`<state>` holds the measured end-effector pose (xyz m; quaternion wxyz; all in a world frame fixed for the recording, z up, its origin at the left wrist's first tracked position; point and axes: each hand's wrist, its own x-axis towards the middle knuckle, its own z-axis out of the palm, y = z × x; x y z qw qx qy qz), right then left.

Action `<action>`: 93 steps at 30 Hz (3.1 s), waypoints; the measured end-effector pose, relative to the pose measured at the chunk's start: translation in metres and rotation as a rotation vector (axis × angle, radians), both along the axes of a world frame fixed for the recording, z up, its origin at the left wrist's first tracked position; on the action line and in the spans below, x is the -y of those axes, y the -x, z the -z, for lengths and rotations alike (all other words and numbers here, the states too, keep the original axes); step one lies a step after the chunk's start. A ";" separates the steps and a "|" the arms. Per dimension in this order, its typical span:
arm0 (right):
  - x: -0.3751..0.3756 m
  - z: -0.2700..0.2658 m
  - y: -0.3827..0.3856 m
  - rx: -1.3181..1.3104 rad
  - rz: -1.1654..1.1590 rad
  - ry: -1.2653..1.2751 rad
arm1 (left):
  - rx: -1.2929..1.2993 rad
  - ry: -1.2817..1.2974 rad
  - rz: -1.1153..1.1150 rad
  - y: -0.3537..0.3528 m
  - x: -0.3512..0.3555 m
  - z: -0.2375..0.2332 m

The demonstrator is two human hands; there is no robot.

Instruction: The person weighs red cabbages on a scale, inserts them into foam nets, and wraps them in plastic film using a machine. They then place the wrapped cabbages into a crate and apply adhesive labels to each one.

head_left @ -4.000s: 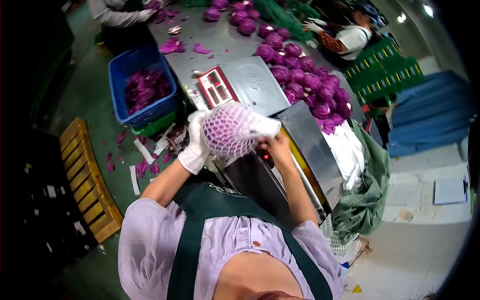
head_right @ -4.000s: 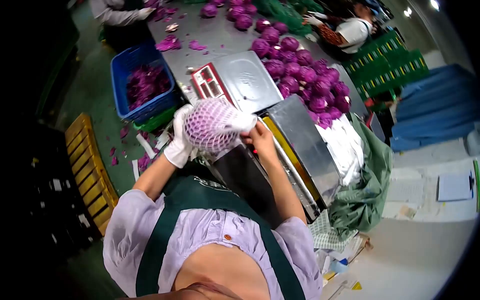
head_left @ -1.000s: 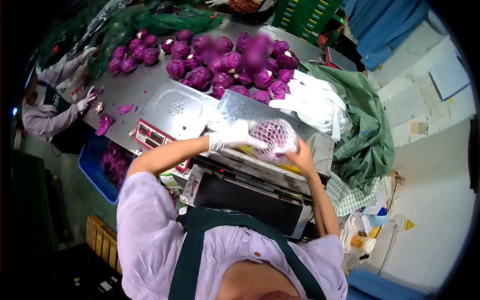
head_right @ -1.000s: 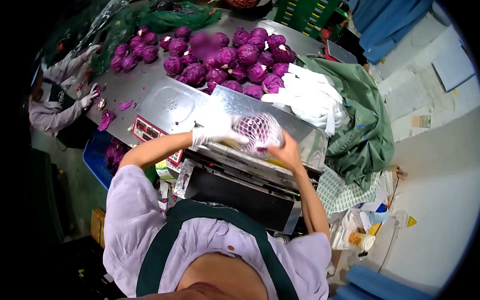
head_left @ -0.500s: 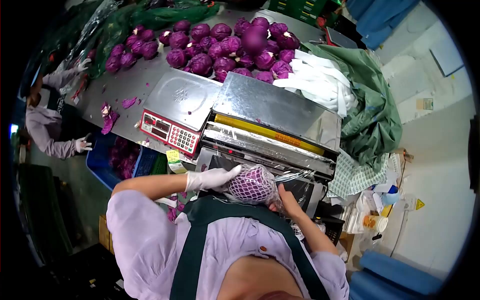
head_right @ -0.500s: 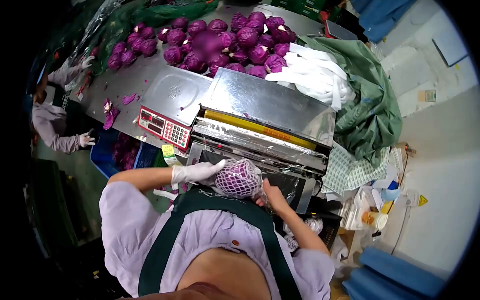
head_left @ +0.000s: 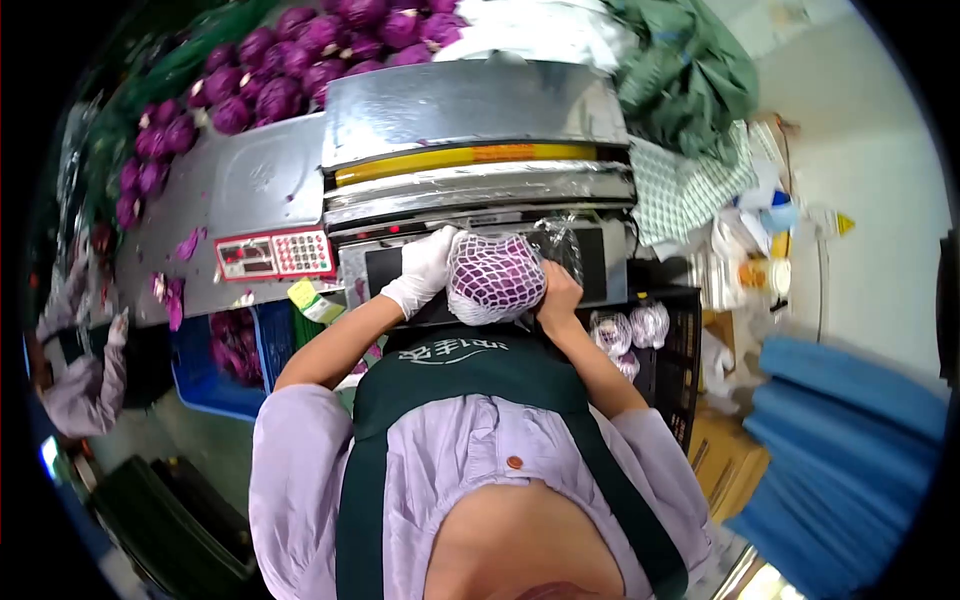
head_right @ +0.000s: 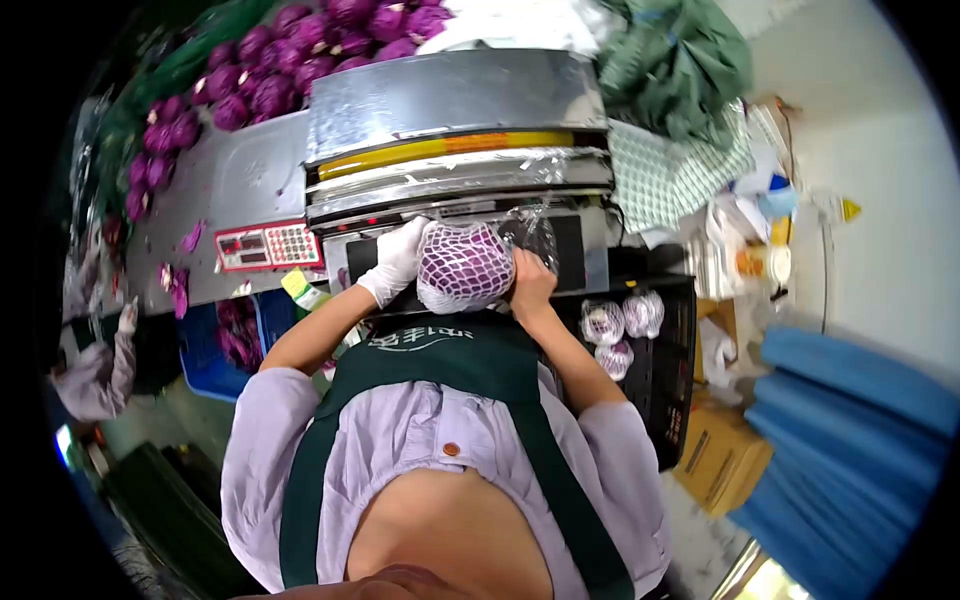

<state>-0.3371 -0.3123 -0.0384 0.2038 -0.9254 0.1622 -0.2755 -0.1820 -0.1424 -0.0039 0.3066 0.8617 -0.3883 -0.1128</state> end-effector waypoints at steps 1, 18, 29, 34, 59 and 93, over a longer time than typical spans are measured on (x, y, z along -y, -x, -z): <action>-0.003 -0.004 0.001 0.051 -0.021 -0.032 | -0.016 0.140 -0.025 0.003 0.005 0.015; 0.006 -0.144 0.052 0.085 -0.780 -0.821 | -1.688 -0.067 0.434 0.121 0.075 -0.036; 0.008 -0.063 0.240 0.117 0.022 -1.259 | -1.922 -0.238 -0.003 0.197 0.127 -0.016; 0.020 0.035 0.317 1.051 0.502 -2.125 | -1.404 -0.064 0.444 0.230 0.160 -0.041; 0.225 0.034 0.169 0.037 0.820 -0.942 | -0.499 0.695 -0.708 -0.208 -0.164 -0.084; -0.277 0.001 -0.704 -0.370 -0.556 0.381 | -0.077 0.384 -0.995 -0.493 -0.265 0.060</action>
